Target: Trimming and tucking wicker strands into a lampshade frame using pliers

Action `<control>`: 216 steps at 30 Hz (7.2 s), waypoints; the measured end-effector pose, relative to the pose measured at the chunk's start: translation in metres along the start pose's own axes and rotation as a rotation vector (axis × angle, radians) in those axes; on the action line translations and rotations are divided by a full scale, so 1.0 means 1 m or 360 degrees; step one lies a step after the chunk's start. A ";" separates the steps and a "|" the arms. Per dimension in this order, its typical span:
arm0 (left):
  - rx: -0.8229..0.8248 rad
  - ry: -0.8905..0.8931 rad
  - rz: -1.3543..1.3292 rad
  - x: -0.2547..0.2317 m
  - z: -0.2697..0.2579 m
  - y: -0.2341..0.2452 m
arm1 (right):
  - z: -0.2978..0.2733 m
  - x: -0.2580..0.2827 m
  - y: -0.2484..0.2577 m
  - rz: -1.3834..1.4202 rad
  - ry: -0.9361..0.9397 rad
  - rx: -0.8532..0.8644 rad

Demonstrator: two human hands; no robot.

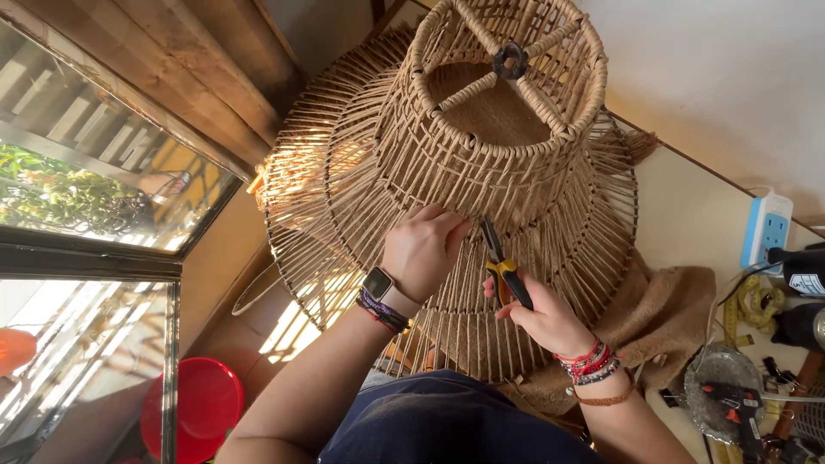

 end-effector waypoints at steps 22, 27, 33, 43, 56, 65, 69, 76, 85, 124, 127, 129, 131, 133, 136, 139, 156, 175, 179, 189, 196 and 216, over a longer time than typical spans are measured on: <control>0.0221 -0.0012 -0.0727 -0.053 -0.030 0.005 | -0.066 -0.070 0.022 -0.0349 0.0429 -0.1296; 0.0735 0.0098 -0.1553 -0.085 -0.041 -0.004 | -0.058 -0.032 -0.028 -0.0795 0.0909 -0.0894; 0.0437 -0.0298 -0.1485 -0.082 -0.042 0.024 | -0.050 -0.034 -0.005 -0.0241 0.1230 -0.0752; 0.0304 0.0212 -0.0635 0.014 -0.032 0.061 | 0.028 0.035 0.006 -0.1909 0.0626 -0.1357; 0.0438 0.0134 -0.0981 0.044 -0.029 0.077 | 0.028 0.023 0.003 -0.1216 0.0686 -0.1705; 0.0537 0.0159 -0.1065 0.056 -0.025 0.065 | 0.014 0.008 0.027 -0.1100 0.0625 -0.1876; 0.0606 0.0080 -0.1112 0.042 -0.020 0.061 | 0.023 0.040 0.008 -0.0781 0.0749 -0.1845; 0.0681 0.0072 -0.0917 0.049 -0.015 0.069 | 0.006 0.025 0.033 -0.1206 0.0489 -0.1812; 0.0671 0.0004 -0.0930 0.060 -0.020 0.068 | -0.010 -0.001 0.049 -0.0988 0.0673 -0.2255; -0.0150 -0.1765 -0.0081 0.126 0.122 0.084 | 0.056 0.057 -0.060 -0.1381 0.1334 -0.1790; -0.0175 -0.1782 -0.0140 0.131 0.125 0.081 | 0.065 0.053 -0.068 -0.1447 0.1234 -0.1845; -0.0119 -0.1846 -0.0072 0.133 0.127 0.079 | 0.070 0.048 -0.070 -0.1509 0.1179 -0.1891; -0.0135 -0.1864 -0.0054 0.132 0.128 0.077 | 0.070 0.053 -0.071 -0.1535 0.1158 -0.1918; -0.0133 -0.1867 -0.0038 0.132 0.127 0.075 | 0.068 0.056 -0.072 -0.1553 0.1126 -0.1927; -0.0096 -0.1896 -0.0041 0.131 0.133 0.072 | 0.063 0.064 -0.070 -0.1681 0.1103 -0.1930; 0.0084 -0.1924 -0.0060 0.131 0.142 0.077 | 0.061 0.074 -0.069 -0.1896 0.1050 -0.1899; -0.0052 -0.1318 0.0073 0.141 0.092 0.047 | 0.057 0.029 -0.066 -0.1451 0.1090 -0.1695; -0.0018 -0.1098 -0.0336 0.062 0.097 0.082 | 0.018 0.037 0.029 -0.0720 0.0927 -0.1521; -0.0098 0.0136 -0.1446 0.082 0.064 0.095 | 0.029 0.041 0.027 -0.0693 0.0778 -0.1151; 0.0087 0.2218 -0.3053 0.073 0.034 0.045 | 0.063 0.028 0.019 -0.0521 0.0955 -0.1146; 0.0154 0.2057 -0.3209 0.071 0.040 0.041 | 0.078 -0.001 0.017 -0.0085 0.0907 -0.1285; -0.0130 0.2026 -0.3343 0.000 0.004 0.013 | 0.096 -0.040 0.028 0.0438 0.1174 -0.1111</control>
Point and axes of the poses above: each hand's wrist, its own z-axis towards the middle knuckle, its own y-axis out of the back of the hand, x = y × z, the point moved 3 cm from there along z, towards the middle knuckle, and after that the axes turned 5 degrees about -x, right-handed, at the moved point
